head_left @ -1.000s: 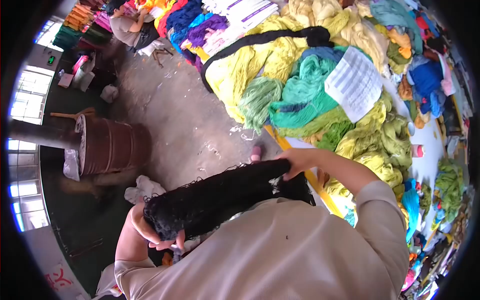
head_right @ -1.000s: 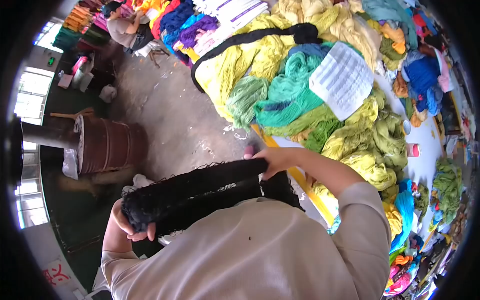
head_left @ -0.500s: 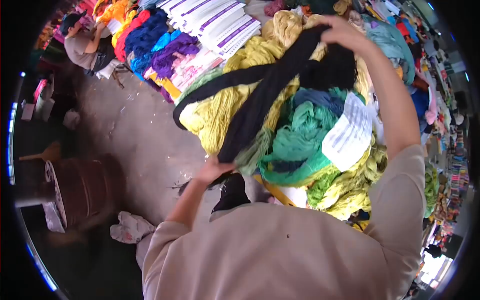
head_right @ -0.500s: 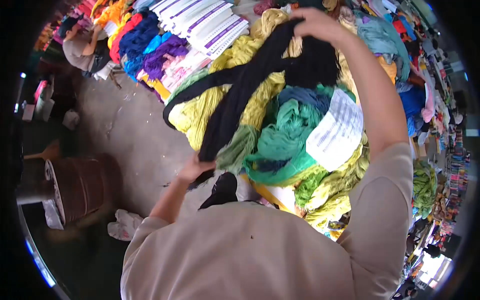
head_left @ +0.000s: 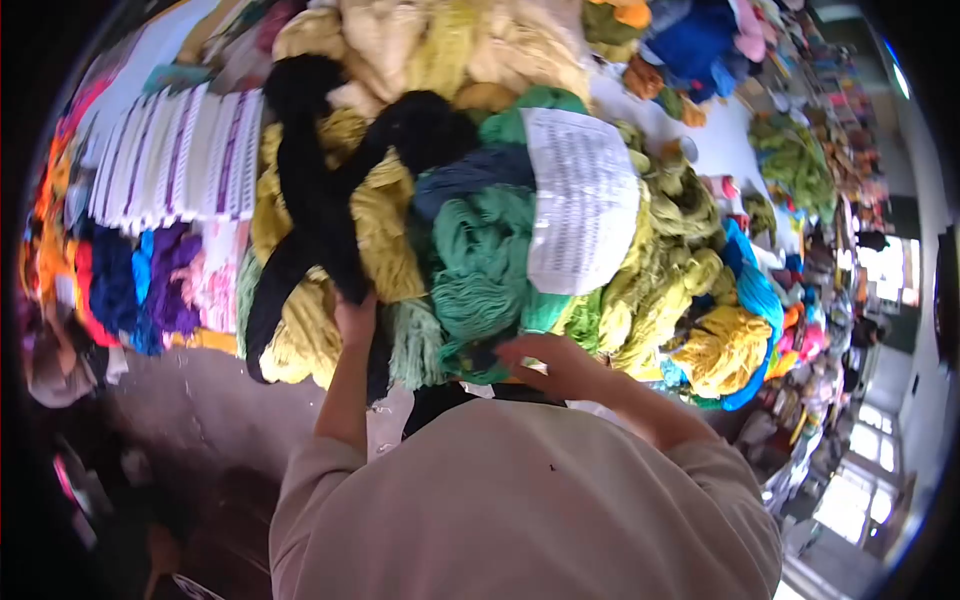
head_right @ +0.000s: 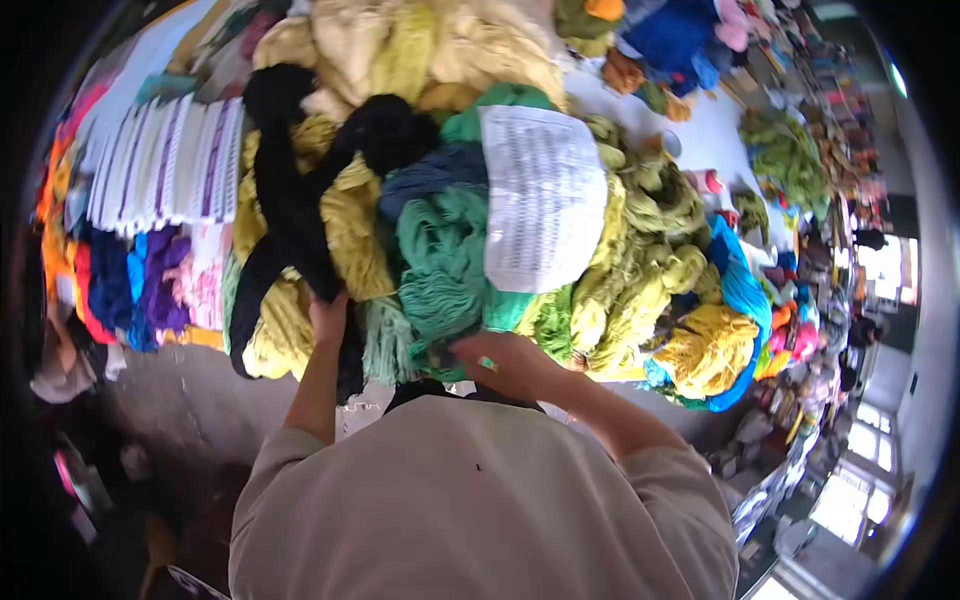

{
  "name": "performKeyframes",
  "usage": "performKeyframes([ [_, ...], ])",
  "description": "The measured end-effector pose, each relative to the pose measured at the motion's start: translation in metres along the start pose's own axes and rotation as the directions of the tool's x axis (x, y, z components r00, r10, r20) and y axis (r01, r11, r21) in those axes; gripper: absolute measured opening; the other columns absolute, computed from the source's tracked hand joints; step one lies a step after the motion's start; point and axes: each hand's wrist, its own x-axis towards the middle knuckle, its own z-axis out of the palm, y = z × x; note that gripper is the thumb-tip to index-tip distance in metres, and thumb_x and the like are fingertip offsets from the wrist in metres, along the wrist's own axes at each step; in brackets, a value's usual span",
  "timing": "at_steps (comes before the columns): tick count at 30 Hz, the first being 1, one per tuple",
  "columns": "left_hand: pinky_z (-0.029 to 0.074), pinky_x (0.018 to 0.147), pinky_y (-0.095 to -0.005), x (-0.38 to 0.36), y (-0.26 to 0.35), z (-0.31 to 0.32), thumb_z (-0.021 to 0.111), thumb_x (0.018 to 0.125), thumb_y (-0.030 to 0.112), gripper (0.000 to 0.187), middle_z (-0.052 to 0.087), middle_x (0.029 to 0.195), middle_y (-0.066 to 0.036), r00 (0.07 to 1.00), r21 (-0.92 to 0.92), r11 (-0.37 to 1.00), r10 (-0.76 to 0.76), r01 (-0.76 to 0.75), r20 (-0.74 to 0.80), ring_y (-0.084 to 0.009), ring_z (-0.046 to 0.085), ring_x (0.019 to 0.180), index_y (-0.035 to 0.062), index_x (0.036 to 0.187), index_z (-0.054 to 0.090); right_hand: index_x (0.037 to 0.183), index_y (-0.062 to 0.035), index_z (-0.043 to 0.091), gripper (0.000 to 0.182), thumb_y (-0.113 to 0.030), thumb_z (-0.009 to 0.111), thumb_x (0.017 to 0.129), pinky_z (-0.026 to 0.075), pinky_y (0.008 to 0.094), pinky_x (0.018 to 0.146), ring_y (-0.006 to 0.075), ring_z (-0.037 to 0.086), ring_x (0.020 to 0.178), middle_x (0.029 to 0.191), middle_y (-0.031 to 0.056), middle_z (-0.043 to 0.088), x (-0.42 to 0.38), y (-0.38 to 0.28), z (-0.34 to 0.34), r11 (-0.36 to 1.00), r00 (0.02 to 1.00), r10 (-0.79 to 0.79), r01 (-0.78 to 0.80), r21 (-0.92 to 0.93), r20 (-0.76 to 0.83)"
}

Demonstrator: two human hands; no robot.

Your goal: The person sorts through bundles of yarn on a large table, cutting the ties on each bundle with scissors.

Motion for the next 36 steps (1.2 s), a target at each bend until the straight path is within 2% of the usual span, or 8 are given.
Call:
performKeyframes([
  [3, 0.05, 0.09, -0.0412, -0.002, 0.0, -0.003, 0.081, 0.079, 0.025, 0.065, 0.067, 0.111, -0.019, 1.0, -0.035, 0.999, -0.008, 0.008, 0.003, -0.0329, 0.066, 0.103, 0.0003, 0.131, 0.05, 0.12, -0.0096, 0.065, 0.029, -0.011, 0.065, 0.09, 0.054, 0.0387, 0.082, 0.027, 0.069, 0.091, 0.101, 0.0089, 0.071, -0.077, 0.047, -0.017, 0.978, 0.952, 0.192, -0.205, -0.034, -0.24],
  [6, 0.047, 0.095, -0.0423, -0.016, 0.029, -0.009, 0.079, 0.082, 0.028, 0.077, 0.061, 0.122, -0.023, 0.991, 0.121, 0.984, -0.124, 0.13, -0.05, -0.0357, 0.062, 0.11, 0.001, 0.142, 0.039, 0.111, -0.0078, 0.069, 0.021, -0.014, 0.067, 0.091, 0.056, 0.036, 0.075, 0.0245, 0.07, 0.085, 0.095, 0.0109, 0.071, -0.13, 0.096, -0.028, 0.855, 0.731, 0.494, -0.507, 0.11, -0.47],
  [11, 0.041, 0.105, -0.0452, -0.052, 0.041, 0.0, 0.071, 0.09, 0.033, 0.082, 0.043, 0.143, -0.029, 0.989, 0.2, 0.975, -0.069, 0.094, -0.127, -0.0427, 0.049, 0.127, -0.0001, 0.15, 0.025, 0.1, -0.0064, 0.067, 0.012, -0.016, 0.067, 0.092, 0.056, 0.0358, 0.07, 0.0254, 0.071, 0.08, 0.089, 0.0105, 0.072, -0.167, 0.175, -0.057, 0.864, 0.7, 0.427, -0.502, 0.03, -0.572],
  [14, 0.038, 0.107, -0.0466, -0.069, 0.003, 0.016, 0.068, 0.09, 0.042, 0.088, 0.042, 0.142, -0.03, 0.985, 0.483, 0.863, -0.091, 0.151, -0.146, -0.0448, 0.044, 0.129, -0.0032, 0.15, 0.022, 0.098, -0.0075, 0.067, 0.012, -0.019, 0.066, 0.093, 0.055, 0.0361, 0.069, 0.0254, 0.07, 0.078, 0.086, 0.0101, 0.071, -0.162, 0.206, -0.076, 0.868, 0.713, 0.445, -0.493, 0.064, -0.542],
  [19, 0.027, 0.113, -0.051, -0.068, 0.011, 0.047, 0.061, 0.09, 0.05, 0.087, 0.039, 0.144, -0.028, 0.936, 0.63, 0.694, -0.279, 0.35, -0.213, -0.0418, 0.034, 0.138, -0.0081, 0.144, 0.025, 0.098, -0.0065, 0.069, 0.018, -0.024, 0.067, 0.092, 0.054, 0.038, 0.069, 0.0276, 0.07, 0.076, 0.084, 0.0121, 0.071, -0.15, 0.249, -0.091, 0.833, 0.725, 0.54, -0.532, 0.151, -0.426],
  [23, 0.023, 0.115, -0.0516, -0.049, 0.008, 0.061, 0.059, 0.087, 0.037, 0.081, 0.035, 0.149, -0.026, 0.89, 0.726, 0.532, -0.372, 0.436, -0.261, -0.0372, 0.029, 0.143, -0.0075, 0.144, 0.022, 0.093, -0.008, 0.071, 0.016, -0.023, 0.068, 0.089, 0.053, 0.0399, 0.064, 0.0306, 0.069, 0.071, 0.078, 0.013, 0.07, -0.143, 0.255, -0.095, 0.86, 0.75, 0.486, -0.502, 0.093, -0.449],
  [25, 0.023, 0.115, -0.0519, -0.049, -0.004, 0.067, 0.059, 0.087, 0.034, 0.077, 0.034, 0.149, -0.026, 0.908, 0.75, 0.513, -0.265, 0.419, -0.325, -0.0371, 0.028, 0.143, -0.0071, 0.142, 0.024, 0.089, -0.0082, 0.07, 0.014, -0.022, 0.068, 0.087, 0.051, 0.0414, 0.06, 0.0334, 0.066, 0.066, 0.072, 0.0132, 0.067, -0.141, 0.26, -0.091, 0.857, 0.728, 0.483, -0.508, 0.091, -0.486],
  [36, 0.023, 0.113, -0.0508, -0.046, -0.008, 0.071, 0.056, 0.086, 0.024, 0.059, 0.036, 0.145, -0.024, 0.896, 0.787, 0.436, -0.29, 0.436, -0.336, -0.0378, 0.03, 0.14, -0.0057, 0.131, 0.031, 0.068, -0.0041, 0.057, 0.019, -0.014, 0.07, 0.078, 0.047, 0.0447, 0.053, 0.0372, 0.059, 0.057, 0.061, 0.0149, 0.058, -0.125, 0.279, -0.085, 0.876, 0.71, 0.348, -0.48, -0.058, -0.612],
])
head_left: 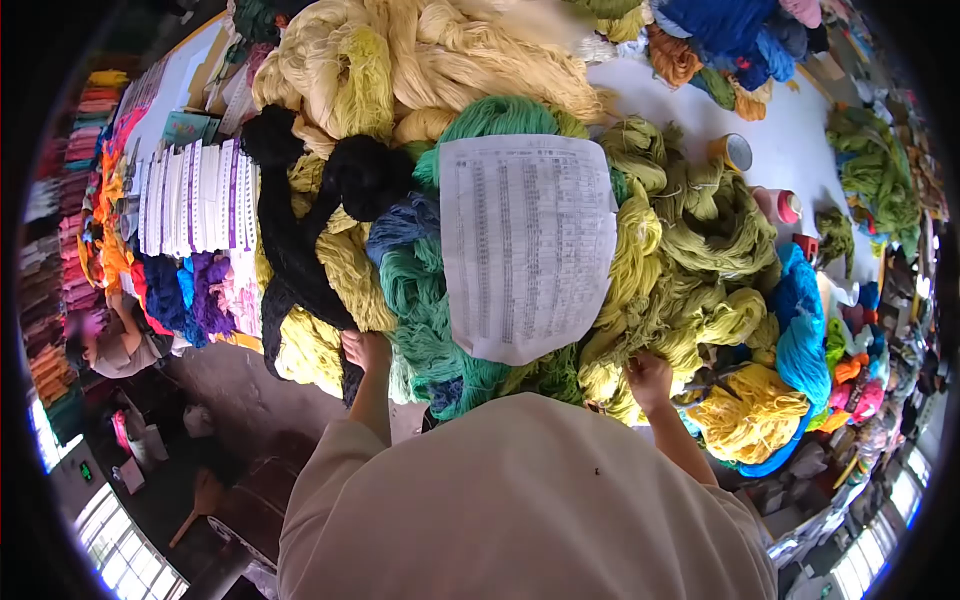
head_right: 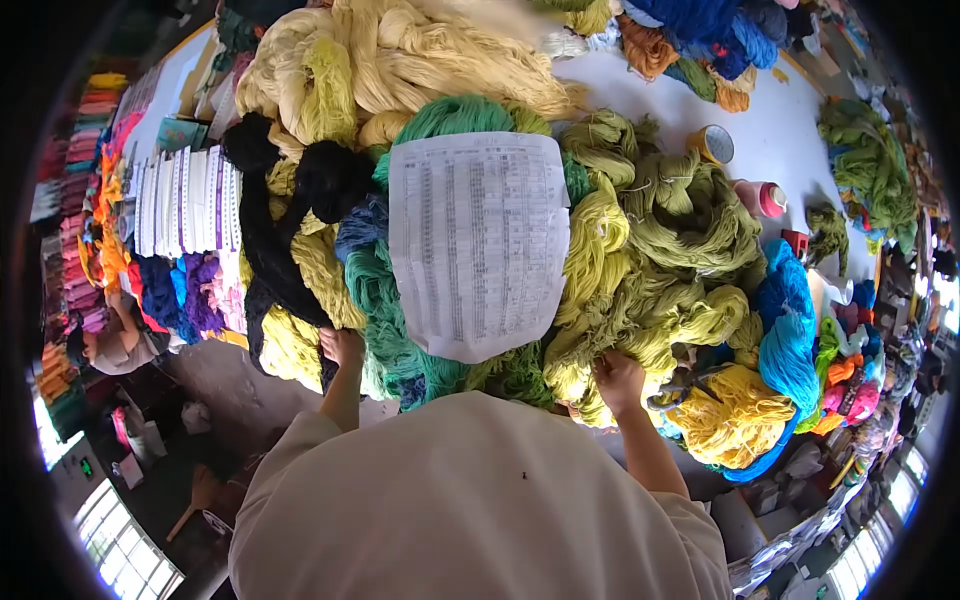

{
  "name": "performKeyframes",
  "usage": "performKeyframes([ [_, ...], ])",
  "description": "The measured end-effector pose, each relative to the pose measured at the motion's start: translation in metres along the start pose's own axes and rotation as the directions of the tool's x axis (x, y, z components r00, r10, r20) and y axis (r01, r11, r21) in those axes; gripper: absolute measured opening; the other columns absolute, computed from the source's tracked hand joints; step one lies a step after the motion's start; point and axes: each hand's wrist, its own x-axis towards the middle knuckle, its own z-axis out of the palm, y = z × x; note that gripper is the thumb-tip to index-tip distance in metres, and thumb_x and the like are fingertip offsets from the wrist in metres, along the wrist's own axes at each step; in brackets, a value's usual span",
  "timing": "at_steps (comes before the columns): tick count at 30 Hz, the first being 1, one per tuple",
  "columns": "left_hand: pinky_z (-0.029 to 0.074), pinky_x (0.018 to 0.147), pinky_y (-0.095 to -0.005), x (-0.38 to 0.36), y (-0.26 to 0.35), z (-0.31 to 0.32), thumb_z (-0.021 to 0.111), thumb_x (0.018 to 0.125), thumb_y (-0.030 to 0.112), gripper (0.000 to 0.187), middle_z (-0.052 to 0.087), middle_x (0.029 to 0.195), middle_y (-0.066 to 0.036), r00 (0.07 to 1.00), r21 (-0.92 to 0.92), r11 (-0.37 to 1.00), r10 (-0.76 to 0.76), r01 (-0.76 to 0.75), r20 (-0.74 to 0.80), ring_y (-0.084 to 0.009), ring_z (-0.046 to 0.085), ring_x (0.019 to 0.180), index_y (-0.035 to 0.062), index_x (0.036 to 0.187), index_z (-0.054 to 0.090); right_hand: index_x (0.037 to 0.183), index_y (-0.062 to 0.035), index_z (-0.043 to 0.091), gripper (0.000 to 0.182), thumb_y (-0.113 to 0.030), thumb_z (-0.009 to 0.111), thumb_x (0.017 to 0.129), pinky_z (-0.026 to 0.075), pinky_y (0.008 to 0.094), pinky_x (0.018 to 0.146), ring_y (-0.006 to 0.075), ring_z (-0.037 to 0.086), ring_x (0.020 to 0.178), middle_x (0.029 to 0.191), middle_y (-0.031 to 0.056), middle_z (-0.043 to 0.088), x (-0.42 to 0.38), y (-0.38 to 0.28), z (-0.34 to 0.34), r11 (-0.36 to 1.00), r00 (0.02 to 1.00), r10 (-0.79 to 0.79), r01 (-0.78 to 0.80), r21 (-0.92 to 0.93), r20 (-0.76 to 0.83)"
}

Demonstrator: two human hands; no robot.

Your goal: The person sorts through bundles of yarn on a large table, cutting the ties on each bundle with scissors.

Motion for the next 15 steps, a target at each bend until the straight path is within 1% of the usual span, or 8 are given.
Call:
performKeyframes([
  [2, 0.022, 0.114, -0.0508, 0.0023, -0.0033, 0.0078, 0.056, 0.086, 0.025, 0.064, 0.034, 0.148, -0.025, 1.0, 0.048, 0.999, 0.009, -0.008, -0.019, -0.038, 0.028, 0.142, -0.0064, 0.135, 0.028, 0.067, -0.004, 0.057, 0.019, -0.013, 0.07, 0.077, 0.047, 0.0448, 0.053, 0.0371, 0.059, 0.057, 0.062, 0.0148, 0.058, 0.0014, -0.0007, -0.0002, 1.0, 1.0, 0.02, -0.02, -0.005, 0.001],
  [3, 0.021, 0.114, -0.0507, 0.0032, -0.0036, 0.0093, 0.057, 0.086, 0.027, 0.071, 0.031, 0.15, -0.026, 1.0, 0.068, 0.998, 0.005, -0.004, -0.009, -0.0387, 0.026, 0.143, -0.0071, 0.14, 0.024, 0.068, -0.0032, 0.057, 0.018, -0.012, 0.071, 0.076, 0.045, 0.0441, 0.053, 0.0376, 0.057, 0.057, 0.062, 0.0157, 0.057, 0.0022, -0.0023, -0.0004, 1.0, 1.0, 0.009, -0.008, 0.016, -0.016],
  [5, 0.021, 0.115, -0.0505, 0.0031, -0.005, 0.0123, 0.058, 0.086, 0.029, 0.076, 0.029, 0.152, -0.027, 1.0, 0.11, 0.994, 0.016, -0.015, -0.009, -0.0395, 0.024, 0.144, -0.0079, 0.143, 0.021, 0.068, -0.0024, 0.057, 0.018, -0.011, 0.071, 0.074, 0.043, 0.0434, 0.052, 0.0381, 0.055, 0.056, 0.062, 0.0166, 0.055, 0.0028, -0.0017, -0.0006, 0.999, 0.999, 0.004, -0.003, 0.036, -0.035],
  [6, 0.021, 0.115, -0.0505, 0.0029, -0.0039, 0.0086, 0.058, 0.087, 0.03, 0.08, 0.028, 0.153, -0.028, 1.0, 0.098, 0.995, 0.006, -0.009, 0.031, -0.0399, 0.023, 0.145, -0.0083, 0.145, 0.019, 0.068, -0.0026, 0.057, 0.018, -0.012, 0.071, 0.074, 0.043, 0.0435, 0.052, 0.038, 0.055, 0.056, 0.061, 0.0166, 0.055, 0.0029, -0.0004, 0.0005, 1.0, 0.999, -0.011, 0.012, 0.026, -0.036],
  [9, 0.021, 0.115, -0.0505, 0.002, -0.0007, 0.0041, 0.057, 0.087, 0.032, 0.081, 0.027, 0.153, -0.028, 0.999, 0.11, 0.994, 0.0, -0.005, 0.051, -0.0399, 0.023, 0.145, -0.0084, 0.146, 0.018, 0.067, -0.0028, 0.057, 0.018, -0.012, 0.07, 0.075, 0.043, 0.0435, 0.051, 0.0376, 0.055, 0.056, 0.061, 0.0166, 0.054, 0.003, 0.0009, 0.0011, 1.0, 0.999, -0.024, 0.024, 0.011, -0.036],
  [12, 0.02, 0.115, -0.0507, 0.0022, -0.0016, 0.0063, 0.056, 0.088, 0.033, 0.081, 0.028, 0.153, -0.028, 1.0, 0.097, 0.995, 0.001, -0.004, 0.03, -0.0397, 0.023, 0.145, -0.0083, 0.146, 0.017, 0.067, -0.0029, 0.057, 0.018, -0.012, 0.07, 0.076, 0.043, 0.0432, 0.051, 0.0375, 0.055, 0.056, 0.061, 0.0161, 0.054, 0.0043, -0.0019, -0.0009, 0.999, 1.0, -0.022, 0.022, 0.027, -0.021],
  [14, 0.02, 0.116, -0.0509, 0.002, -0.0007, 0.0049, 0.056, 0.088, 0.033, 0.081, 0.028, 0.153, -0.027, 1.0, 0.087, 0.996, -0.003, 0.0, 0.028, -0.0396, 0.023, 0.146, -0.0081, 0.146, 0.018, 0.066, -0.0042, 0.057, 0.02, -0.016, 0.069, 0.077, 0.047, 0.0438, 0.053, 0.0367, 0.059, 0.057, 0.062, 0.0143, 0.058, 0.0051, -0.0033, -0.0015, 1.0, 1.0, -0.017, 0.017, 0.012, -0.023],
  [15, 0.021, 0.115, -0.0508, 0.0054, -0.004, 0.009, 0.056, 0.089, 0.033, 0.079, 0.028, 0.153, -0.027, 0.999, 0.109, 0.994, -0.005, -0.001, 0.051, -0.0389, 0.023, 0.145, -0.0079, 0.146, 0.02, 0.066, -0.0042, 0.057, 0.02, -0.016, 0.069, 0.077, 0.047, 0.0438, 0.053, 0.0367, 0.059, 0.057, 0.062, 0.0143, 0.058, 0.0059, -0.004, -0.002, 1.0, 1.0, -0.017, 0.017, 0.012, -0.023],
])
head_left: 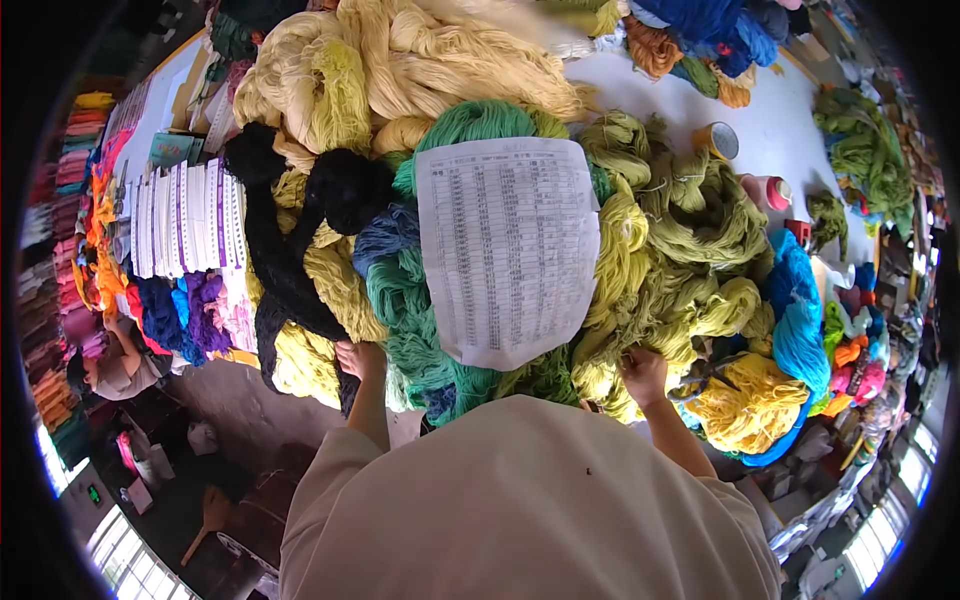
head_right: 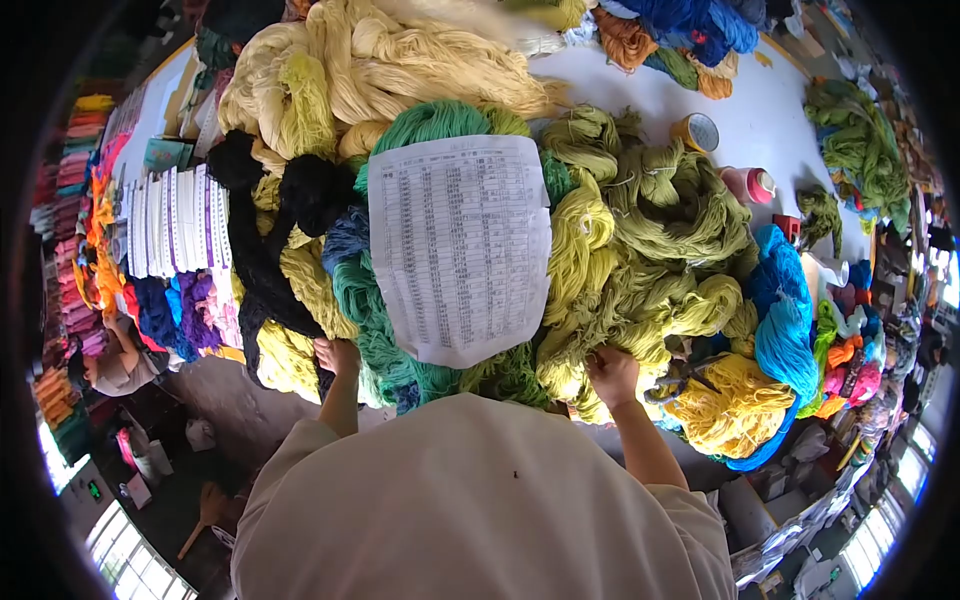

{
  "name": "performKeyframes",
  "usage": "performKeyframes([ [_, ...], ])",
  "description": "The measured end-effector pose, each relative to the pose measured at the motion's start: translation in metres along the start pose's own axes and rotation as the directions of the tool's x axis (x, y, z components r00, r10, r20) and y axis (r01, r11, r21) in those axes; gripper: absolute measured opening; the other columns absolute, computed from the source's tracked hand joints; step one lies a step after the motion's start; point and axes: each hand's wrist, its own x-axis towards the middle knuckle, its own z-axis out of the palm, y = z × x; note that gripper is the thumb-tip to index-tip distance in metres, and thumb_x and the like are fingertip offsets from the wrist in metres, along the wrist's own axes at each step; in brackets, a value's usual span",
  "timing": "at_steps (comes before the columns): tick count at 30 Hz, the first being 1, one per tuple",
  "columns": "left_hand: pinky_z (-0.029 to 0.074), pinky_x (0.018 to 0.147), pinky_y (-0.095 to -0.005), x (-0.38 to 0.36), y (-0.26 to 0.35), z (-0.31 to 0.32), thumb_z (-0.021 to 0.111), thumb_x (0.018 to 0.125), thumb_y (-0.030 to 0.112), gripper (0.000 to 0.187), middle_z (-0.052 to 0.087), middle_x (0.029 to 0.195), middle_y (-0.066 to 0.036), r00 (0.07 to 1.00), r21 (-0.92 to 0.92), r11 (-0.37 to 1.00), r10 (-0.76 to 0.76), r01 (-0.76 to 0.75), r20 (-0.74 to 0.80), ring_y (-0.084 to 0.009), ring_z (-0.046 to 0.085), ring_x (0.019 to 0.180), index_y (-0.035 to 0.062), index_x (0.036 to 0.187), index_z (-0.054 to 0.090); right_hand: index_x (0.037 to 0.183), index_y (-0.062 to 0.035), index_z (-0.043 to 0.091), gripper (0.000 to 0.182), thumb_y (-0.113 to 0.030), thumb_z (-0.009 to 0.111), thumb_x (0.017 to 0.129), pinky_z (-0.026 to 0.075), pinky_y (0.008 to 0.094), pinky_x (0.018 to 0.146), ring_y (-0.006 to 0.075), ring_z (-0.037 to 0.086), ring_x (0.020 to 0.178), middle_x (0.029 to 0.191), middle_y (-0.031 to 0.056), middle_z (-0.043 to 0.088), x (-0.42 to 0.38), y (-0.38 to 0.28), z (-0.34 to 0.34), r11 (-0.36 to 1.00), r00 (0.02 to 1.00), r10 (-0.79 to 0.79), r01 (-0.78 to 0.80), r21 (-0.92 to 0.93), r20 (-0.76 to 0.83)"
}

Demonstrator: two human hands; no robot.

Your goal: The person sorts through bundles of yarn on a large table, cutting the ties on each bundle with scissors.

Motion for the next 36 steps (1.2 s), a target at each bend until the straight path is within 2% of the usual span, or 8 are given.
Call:
performKeyframes([
  [5, 0.038, 0.103, -0.0503, 0.017, -0.016, 0.037, 0.05, 0.092, 0.03, 0.063, 0.042, 0.145, -0.019, 0.994, 0.374, 0.927, 0.031, 0.012, -0.109, -0.0336, 0.043, 0.132, -0.0025, 0.143, 0.033, 0.071, -0.0089, 0.062, 0.02, -0.026, 0.07, 0.077, 0.051, 0.0462, 0.059, 0.0367, 0.062, 0.064, 0.066, 0.0125, 0.063, -0.001, 0.017, 0.007, 0.994, 0.992, 0.059, -0.048, -0.102, 0.109],
  [6, 0.039, 0.102, -0.0465, 0.005, 0.003, 0.003, 0.048, 0.09, 0.028, 0.053, 0.045, 0.143, -0.013, 0.998, 0.35, 0.937, -0.043, 0.025, 0.046, -0.0305, 0.046, 0.128, 0.0038, 0.137, 0.04, 0.072, -0.0096, 0.063, 0.02, -0.028, 0.07, 0.078, 0.052, 0.0466, 0.061, 0.0368, 0.063, 0.066, 0.069, 0.0122, 0.064, 0.001, 0.013, 0.004, 0.995, 0.993, 0.041, -0.029, -0.099, 0.115],
  [8, 0.039, 0.106, -0.0454, 0.009, -0.004, 0.025, 0.048, 0.093, 0.032, 0.052, 0.045, 0.145, -0.013, 0.965, 0.242, 0.969, 0.012, 0.053, -0.261, -0.0315, 0.046, 0.131, 0.0019, 0.135, 0.04, 0.071, -0.0086, 0.064, 0.019, -0.026, 0.067, 0.078, 0.05, 0.0465, 0.058, 0.0362, 0.062, 0.064, 0.069, 0.0129, 0.063, 0.005, 0.008, 0.002, 0.998, 0.995, 0.035, -0.03, -0.059, 0.091],
  [13, 0.033, 0.11, -0.0465, 0.021, -0.007, 0.013, 0.053, 0.093, 0.037, 0.07, 0.028, 0.153, -0.014, 0.998, 0.163, 0.985, -0.06, 0.056, 0.024, -0.0311, 0.034, 0.139, 0.0021, 0.144, 0.021, 0.069, -0.0067, 0.063, 0.019, -0.023, 0.067, 0.078, 0.05, 0.0458, 0.055, 0.0352, 0.061, 0.06, 0.065, 0.0127, 0.061, 0.001, 0.003, 0.004, 0.999, 0.999, 0.04, -0.04, 0.014, -0.013],
  [24, 0.046, 0.098, -0.0477, 0.028, -0.004, -0.037, 0.062, 0.089, 0.051, 0.08, 0.052, 0.133, -0.024, 0.947, 0.053, 0.978, 0.181, -0.202, 0.265, -0.0406, 0.053, 0.121, -0.0056, 0.138, 0.033, 0.1, -0.0134, 0.065, 0.016, -0.023, 0.064, 0.088, 0.053, 0.045, 0.064, 0.0344, 0.066, 0.075, 0.082, 0.011, 0.068, -0.032, -0.009, 0.005, 0.995, 0.991, 0.097, -0.096, 0.013, -0.092],
  [29, 0.05, 0.094, -0.043, -0.003, -0.005, -0.071, 0.078, 0.083, 0.042, 0.085, 0.061, 0.126, -0.026, 0.923, -0.304, 0.917, 0.327, -0.257, 0.204, -0.0355, 0.062, 0.116, -0.0112, 0.135, 0.037, 0.11, -0.0079, 0.061, 0.029, -0.007, 0.068, 0.082, 0.05, 0.0425, 0.086, 0.0366, 0.059, 0.104, 0.113, 0.0141, 0.06, -0.103, -0.018, -0.013, 0.952, 0.892, -0.232, 0.29, 0.096, -0.387],
  [33, 0.048, 0.1, -0.0469, -0.007, -0.012, -0.071, 0.078, 0.082, 0.041, 0.082, 0.053, 0.133, -0.026, 0.903, -0.371, 0.888, 0.37, -0.273, 0.22, -0.0388, 0.056, 0.121, -0.0029, 0.135, 0.035, 0.115, -0.007, 0.059, 0.032, -0.004, 0.068, 0.085, 0.047, 0.0444, 0.094, 0.0387, 0.056, 0.108, 0.116, 0.0175, 0.057, -0.159, 0.03, 0.01, 0.981, 0.863, 0.073, 0.029, 0.193, -0.5],
  [36, 0.046, 0.101, -0.0477, -0.029, -0.006, -0.08, 0.078, 0.082, 0.036, 0.081, 0.047, 0.138, -0.027, 0.919, -0.385, 0.887, 0.347, -0.256, 0.188, -0.039, 0.053, 0.123, -0.0034, 0.138, 0.033, 0.118, 0.0012, 0.053, 0.035, -0.003, 0.064, 0.085, 0.044, 0.0455, 0.096, 0.0402, 0.053, 0.106, 0.113, 0.0208, 0.055, -0.163, 0.063, -0.007, 0.969, 0.67, 0.246, -0.153, 0.194, -0.7],
])
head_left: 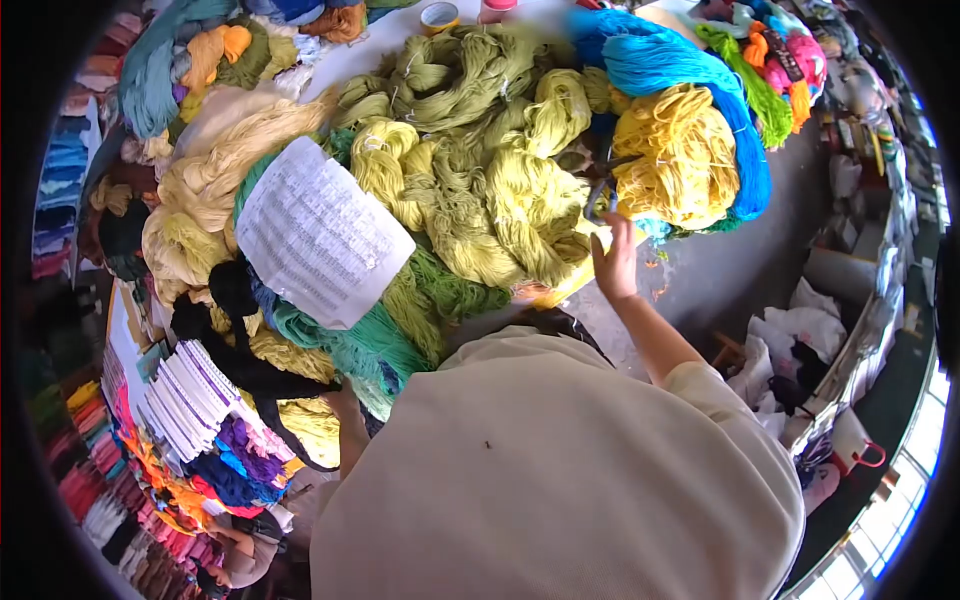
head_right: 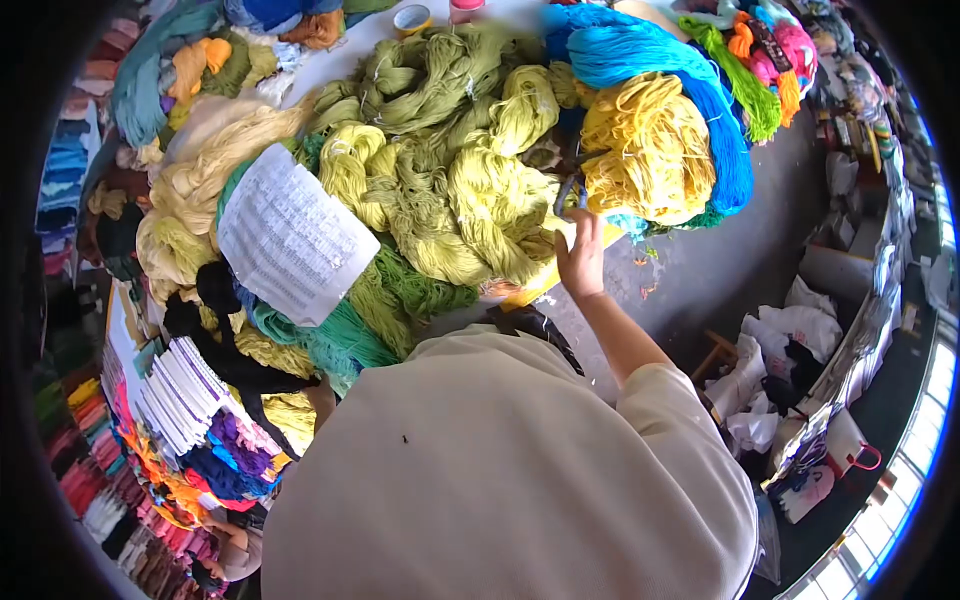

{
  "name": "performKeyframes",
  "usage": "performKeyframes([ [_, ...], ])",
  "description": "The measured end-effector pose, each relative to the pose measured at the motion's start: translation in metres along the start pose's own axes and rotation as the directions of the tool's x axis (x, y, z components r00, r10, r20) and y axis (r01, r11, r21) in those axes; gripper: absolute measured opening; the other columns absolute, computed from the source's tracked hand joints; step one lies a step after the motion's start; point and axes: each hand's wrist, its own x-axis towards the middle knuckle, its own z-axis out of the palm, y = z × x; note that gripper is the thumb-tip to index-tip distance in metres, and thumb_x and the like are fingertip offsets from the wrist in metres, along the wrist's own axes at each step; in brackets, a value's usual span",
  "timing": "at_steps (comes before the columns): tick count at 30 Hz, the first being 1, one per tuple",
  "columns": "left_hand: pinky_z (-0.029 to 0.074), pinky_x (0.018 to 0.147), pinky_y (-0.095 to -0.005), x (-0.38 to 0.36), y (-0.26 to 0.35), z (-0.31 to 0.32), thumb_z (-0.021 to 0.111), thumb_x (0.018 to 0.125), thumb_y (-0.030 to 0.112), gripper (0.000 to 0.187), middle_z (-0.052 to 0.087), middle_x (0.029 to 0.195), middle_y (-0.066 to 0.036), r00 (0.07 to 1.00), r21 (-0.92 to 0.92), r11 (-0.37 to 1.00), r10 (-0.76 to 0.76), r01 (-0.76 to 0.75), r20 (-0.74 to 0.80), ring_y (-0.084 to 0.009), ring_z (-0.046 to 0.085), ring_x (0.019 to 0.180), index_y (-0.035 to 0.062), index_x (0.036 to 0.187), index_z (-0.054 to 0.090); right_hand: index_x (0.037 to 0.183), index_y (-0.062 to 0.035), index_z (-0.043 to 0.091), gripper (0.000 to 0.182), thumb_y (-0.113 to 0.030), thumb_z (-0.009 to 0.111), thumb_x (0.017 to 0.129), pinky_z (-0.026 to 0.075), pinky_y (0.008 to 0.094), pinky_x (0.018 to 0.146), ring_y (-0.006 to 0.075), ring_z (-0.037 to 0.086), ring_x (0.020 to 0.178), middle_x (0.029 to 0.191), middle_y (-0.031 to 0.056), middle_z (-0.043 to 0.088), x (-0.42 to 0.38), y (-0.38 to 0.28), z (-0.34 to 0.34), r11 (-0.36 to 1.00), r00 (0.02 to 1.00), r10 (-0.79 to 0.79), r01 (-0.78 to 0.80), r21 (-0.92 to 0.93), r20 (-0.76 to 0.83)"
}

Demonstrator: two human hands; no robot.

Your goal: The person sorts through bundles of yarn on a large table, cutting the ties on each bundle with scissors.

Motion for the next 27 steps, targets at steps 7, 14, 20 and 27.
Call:
performKeyframes([
  [7, 0.028, 0.116, -0.048, 0.0, -0.016, 0.014, 0.078, 0.082, 0.031, 0.095, 0.03, 0.147, -0.03, 0.993, 0.106, 0.989, 0.108, -0.103, -0.038, -0.0417, 0.029, 0.14, -0.0107, 0.145, 0.022, 0.13, 0.0049, 0.049, 0.062, -0.022, 0.073, 0.08, 0.044, 0.0442, 0.102, 0.0398, 0.053, 0.12, 0.12, 0.0232, 0.059, 0.05, 0.05, 0.059, 0.742, 0.743, 0.639, -0.664, 0.099, 0.199],
  [14, 0.018, 0.121, -0.0485, -0.052, -0.026, 0.026, 0.076, 0.083, 0.039, 0.104, 0.02, 0.154, -0.035, 0.983, 0.116, 0.976, 0.183, -0.184, 0.025, -0.0463, 0.019, 0.145, -0.0141, 0.148, 0.014, 0.141, 0.0007, 0.025, 0.082, -0.025, 0.071, 0.077, 0.038, 0.0487, 0.108, 0.049, 0.044, 0.127, 0.14, 0.0337, 0.04, 0.076, 0.026, 0.083, 0.706, 0.711, 0.7, -0.703, 0.086, 0.065],
  [20, 0.022, 0.118, -0.0504, -0.06, -0.086, 0.07, 0.074, 0.085, 0.033, 0.095, 0.026, 0.15, -0.035, 0.98, 0.112, 0.974, 0.194, -0.197, 0.04, -0.0461, 0.024, 0.142, -0.0135, 0.146, 0.019, 0.139, 0.0034, 0.026, 0.084, -0.02, 0.074, 0.074, 0.038, 0.0464, 0.107, 0.0462, 0.044, 0.127, 0.135, 0.0326, 0.045, 0.069, 0.048, 0.081, 0.788, 0.82, 0.572, -0.554, 0.268, 0.011],
  [27, 0.024, 0.117, -0.0501, -0.101, -0.072, 0.079, 0.07, 0.088, 0.026, 0.084, 0.031, 0.145, -0.035, 0.979, 0.038, 0.985, 0.174, -0.171, -0.104, -0.0474, 0.029, 0.138, -0.0131, 0.144, 0.022, 0.146, 0.005, 0.022, 0.089, -0.007, 0.075, 0.075, 0.034, 0.0476, 0.108, 0.0415, 0.045, 0.123, 0.133, 0.0293, 0.046, 0.048, 0.008, -0.014, 0.968, 0.969, 0.22, -0.232, 0.1, 0.111],
])
